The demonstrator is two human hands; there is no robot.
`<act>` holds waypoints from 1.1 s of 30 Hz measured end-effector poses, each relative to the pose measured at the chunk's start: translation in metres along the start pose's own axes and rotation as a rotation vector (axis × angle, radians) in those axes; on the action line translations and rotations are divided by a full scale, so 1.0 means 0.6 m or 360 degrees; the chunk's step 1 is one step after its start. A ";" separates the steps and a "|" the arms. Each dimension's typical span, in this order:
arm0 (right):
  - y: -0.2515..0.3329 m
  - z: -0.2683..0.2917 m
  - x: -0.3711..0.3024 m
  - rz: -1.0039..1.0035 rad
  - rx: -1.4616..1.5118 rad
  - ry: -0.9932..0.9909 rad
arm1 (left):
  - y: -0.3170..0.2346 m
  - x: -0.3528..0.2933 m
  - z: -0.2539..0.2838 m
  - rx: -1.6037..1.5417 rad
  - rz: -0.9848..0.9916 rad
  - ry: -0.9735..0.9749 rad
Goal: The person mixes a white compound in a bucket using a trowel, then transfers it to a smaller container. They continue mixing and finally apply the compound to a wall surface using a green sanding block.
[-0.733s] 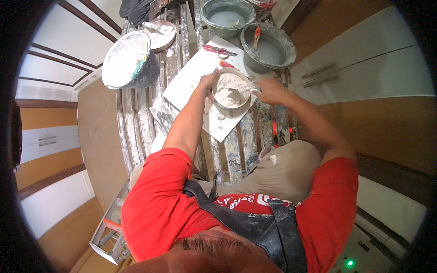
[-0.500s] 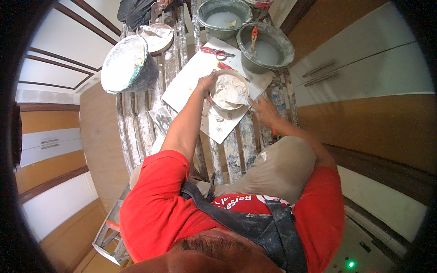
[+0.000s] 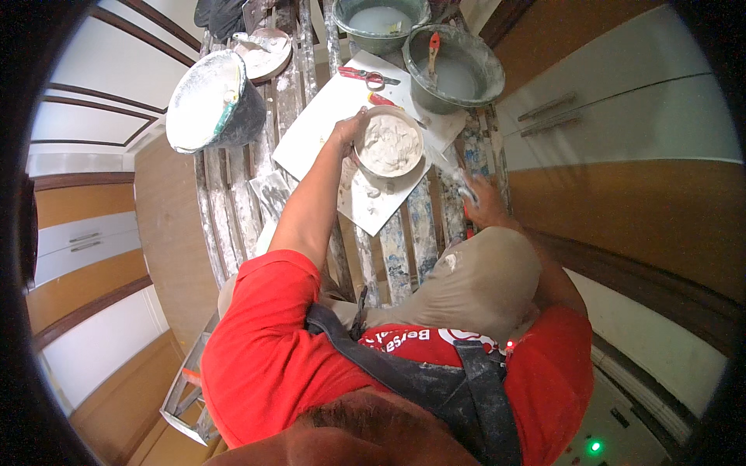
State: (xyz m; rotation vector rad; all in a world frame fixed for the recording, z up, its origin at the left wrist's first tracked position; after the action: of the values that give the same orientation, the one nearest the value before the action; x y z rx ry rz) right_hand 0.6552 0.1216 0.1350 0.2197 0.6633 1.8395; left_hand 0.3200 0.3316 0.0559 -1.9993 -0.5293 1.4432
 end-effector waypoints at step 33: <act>-0.081 -0.100 -0.001 -0.0693 0.0952 -0.0125 | 0.009 0.017 -0.003 -0.0047 -0.0039 -0.0074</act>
State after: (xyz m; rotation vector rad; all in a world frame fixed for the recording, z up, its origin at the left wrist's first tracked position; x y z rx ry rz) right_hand 0.6673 0.1119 0.0594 0.4939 1.1008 1.1779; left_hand 0.3251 0.3339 0.0454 -1.9796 -0.5966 1.4778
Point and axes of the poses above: each hand's wrist, its own x-axis towards the middle knuckle, its own z-axis out of the back of the hand, y = z × x, the point moved 2 cm from there along x, towards the middle knuckle, and after that the axes turned 13 degrees about y, right-handed, at the moved point
